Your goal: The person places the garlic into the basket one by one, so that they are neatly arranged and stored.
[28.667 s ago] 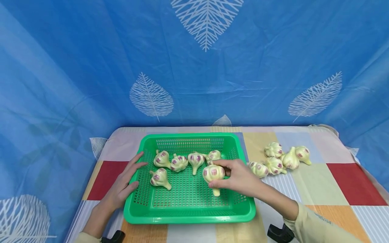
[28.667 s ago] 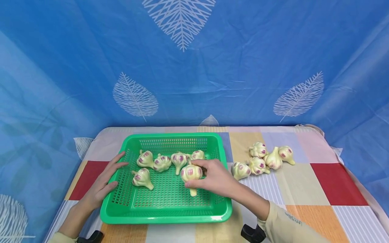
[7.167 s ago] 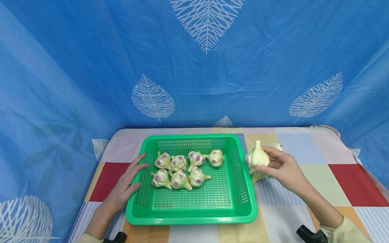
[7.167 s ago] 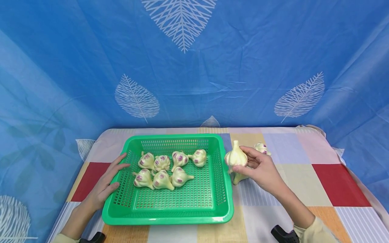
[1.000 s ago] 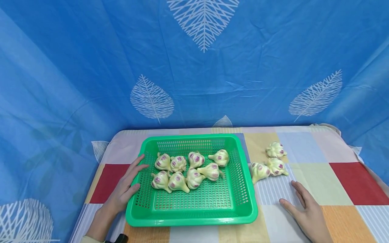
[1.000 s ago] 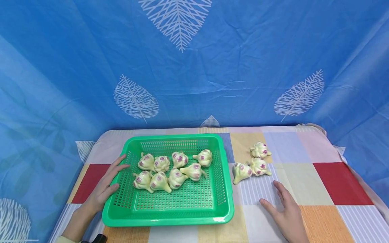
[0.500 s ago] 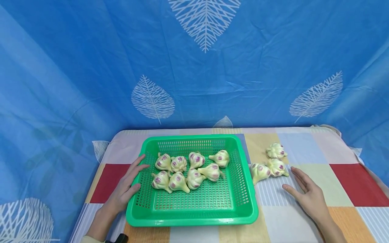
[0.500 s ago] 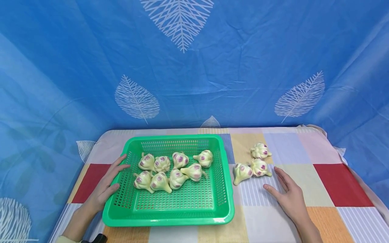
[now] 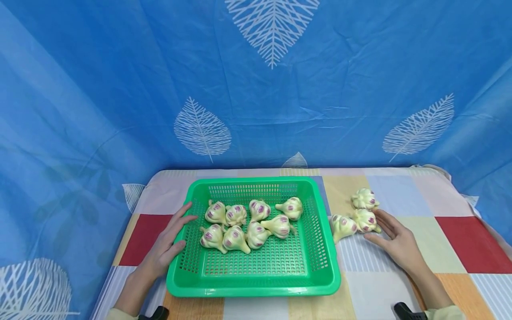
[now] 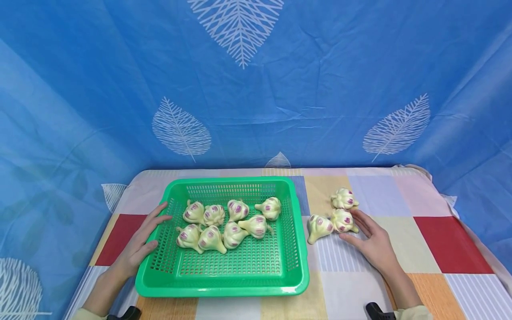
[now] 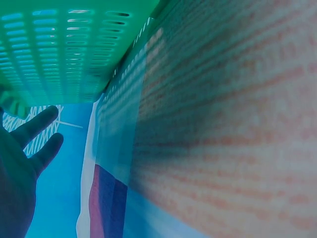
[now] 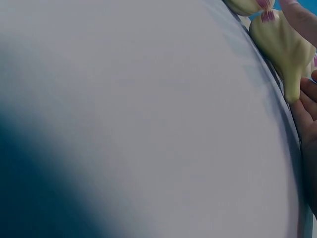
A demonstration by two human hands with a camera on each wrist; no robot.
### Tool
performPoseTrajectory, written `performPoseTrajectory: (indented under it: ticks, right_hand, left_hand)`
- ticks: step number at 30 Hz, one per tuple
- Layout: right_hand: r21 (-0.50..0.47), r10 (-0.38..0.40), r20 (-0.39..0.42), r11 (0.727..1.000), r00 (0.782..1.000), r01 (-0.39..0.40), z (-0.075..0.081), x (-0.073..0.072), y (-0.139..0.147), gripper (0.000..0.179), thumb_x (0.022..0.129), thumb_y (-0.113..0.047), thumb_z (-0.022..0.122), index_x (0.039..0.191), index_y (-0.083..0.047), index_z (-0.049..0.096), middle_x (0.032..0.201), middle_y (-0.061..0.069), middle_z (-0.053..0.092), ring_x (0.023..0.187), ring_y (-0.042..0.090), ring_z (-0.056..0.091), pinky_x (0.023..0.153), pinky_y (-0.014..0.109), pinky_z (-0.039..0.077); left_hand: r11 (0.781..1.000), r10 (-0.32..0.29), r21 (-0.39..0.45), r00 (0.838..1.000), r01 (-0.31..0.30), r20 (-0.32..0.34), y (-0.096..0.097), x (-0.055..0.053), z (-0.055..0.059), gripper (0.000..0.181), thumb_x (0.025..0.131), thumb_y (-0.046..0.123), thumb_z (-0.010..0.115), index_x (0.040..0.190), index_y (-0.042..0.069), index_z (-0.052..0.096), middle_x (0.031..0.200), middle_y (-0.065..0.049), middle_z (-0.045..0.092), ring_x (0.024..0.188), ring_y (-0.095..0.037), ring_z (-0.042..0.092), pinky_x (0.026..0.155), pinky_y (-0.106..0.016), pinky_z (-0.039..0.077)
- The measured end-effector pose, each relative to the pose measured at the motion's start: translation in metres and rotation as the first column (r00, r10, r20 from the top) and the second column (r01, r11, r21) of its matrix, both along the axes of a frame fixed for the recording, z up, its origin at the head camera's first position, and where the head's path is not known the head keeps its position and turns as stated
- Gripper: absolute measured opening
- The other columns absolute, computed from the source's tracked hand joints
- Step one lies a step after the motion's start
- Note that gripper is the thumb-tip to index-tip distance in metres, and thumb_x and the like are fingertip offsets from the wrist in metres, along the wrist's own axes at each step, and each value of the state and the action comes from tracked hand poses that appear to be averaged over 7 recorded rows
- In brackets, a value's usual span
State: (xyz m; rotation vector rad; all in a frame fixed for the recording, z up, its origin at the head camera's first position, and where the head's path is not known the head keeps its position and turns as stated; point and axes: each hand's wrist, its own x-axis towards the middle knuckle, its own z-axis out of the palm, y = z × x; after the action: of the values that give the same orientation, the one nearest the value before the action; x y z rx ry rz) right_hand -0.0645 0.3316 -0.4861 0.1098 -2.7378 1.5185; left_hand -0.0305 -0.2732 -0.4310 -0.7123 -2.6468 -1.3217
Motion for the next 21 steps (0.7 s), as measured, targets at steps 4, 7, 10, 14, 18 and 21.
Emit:
performPoseTrajectory:
  ticks: [4, 7, 10, 14, 18, 21]
  right_hand:
    - [0.018, -0.007, 0.009, 1.000, 1.000, 0.007, -0.001, -0.006, -0.004, 0.084, 0.088, -0.024, 0.081, 0.156, -0.005, 0.036, 0.150, 0.029, 0.043, 0.119, -0.015, 0.041, 0.089, 0.003, 0.038]
    - [0.024, -0.006, 0.000, 1.000, 1.000, 0.006, -0.001, -0.009, -0.007, 0.085, 0.086, -0.024, 0.082, 0.155, -0.003, 0.036, 0.147, 0.030, 0.045, 0.117, -0.016, 0.040, 0.090, 0.002, 0.036]
    - [0.026, -0.005, -0.014, 1.000, 1.000, 0.006, 0.000, -0.010, -0.008, 0.085, 0.085, -0.023, 0.083, 0.155, -0.004, 0.038, 0.147, 0.029, 0.045, 0.117, -0.018, 0.037, 0.091, 0.001, 0.034]
    - [0.036, -0.007, -0.014, 0.999, 1.000, 0.008, 0.001, -0.010, -0.008, 0.085, 0.085, -0.023, 0.083, 0.155, -0.004, 0.039, 0.151, 0.028, 0.042, 0.119, -0.019, 0.034, 0.090, 0.001, 0.034]
    - [0.045, -0.021, -0.016, 0.999, 1.000, 0.022, 0.001, -0.011, -0.008, 0.081, 0.085, -0.024, 0.083, 0.151, 0.000, 0.042, 0.149, 0.028, 0.044, 0.115, -0.020, 0.036, 0.088, 0.001, 0.036]
    - [0.052, -0.037, -0.020, 0.998, 0.999, 0.038, 0.001, -0.012, -0.009, 0.077, 0.085, -0.024, 0.084, 0.146, 0.004, 0.048, 0.144, 0.030, 0.049, 0.112, -0.021, 0.038, 0.085, 0.001, 0.037]
  left_hand:
    - [1.000, -0.003, 0.001, 1.000, 0.003, 0.000, -0.001, 0.000, -0.001, 0.058, 0.087, 0.012, 0.052, 0.144, 0.006, 0.049, 0.165, -0.011, 0.022, 0.149, -0.022, 0.022, 0.097, -0.039, 0.050]
    - [1.000, -0.003, 0.002, 1.000, 0.003, 0.005, -0.002, 0.000, -0.001, 0.058, 0.087, 0.012, 0.051, 0.145, 0.007, 0.048, 0.165, -0.009, 0.021, 0.149, -0.023, 0.022, 0.101, -0.037, 0.046]
    - [1.000, -0.002, 0.001, 1.000, 0.002, 0.005, -0.002, 0.001, -0.001, 0.057, 0.088, 0.012, 0.050, 0.145, 0.006, 0.049, 0.165, -0.008, 0.021, 0.149, -0.023, 0.021, 0.104, -0.036, 0.043]
    - [1.000, -0.004, 0.001, 1.000, 0.004, 0.009, -0.002, 0.000, -0.001, 0.057, 0.088, 0.012, 0.050, 0.144, 0.005, 0.049, 0.165, -0.008, 0.021, 0.149, -0.023, 0.021, 0.102, -0.036, 0.045]
    - [1.000, -0.006, 0.004, 1.000, 0.006, 0.012, -0.002, 0.001, -0.001, 0.057, 0.088, 0.012, 0.050, 0.144, 0.005, 0.049, 0.166, -0.007, 0.020, 0.150, -0.022, 0.021, 0.101, -0.036, 0.046]
    - [1.000, -0.008, 0.006, 1.000, 0.008, 0.007, -0.002, 0.001, -0.002, 0.057, 0.088, 0.012, 0.050, 0.145, 0.006, 0.049, 0.165, -0.008, 0.021, 0.149, -0.022, 0.021, 0.101, -0.036, 0.046]
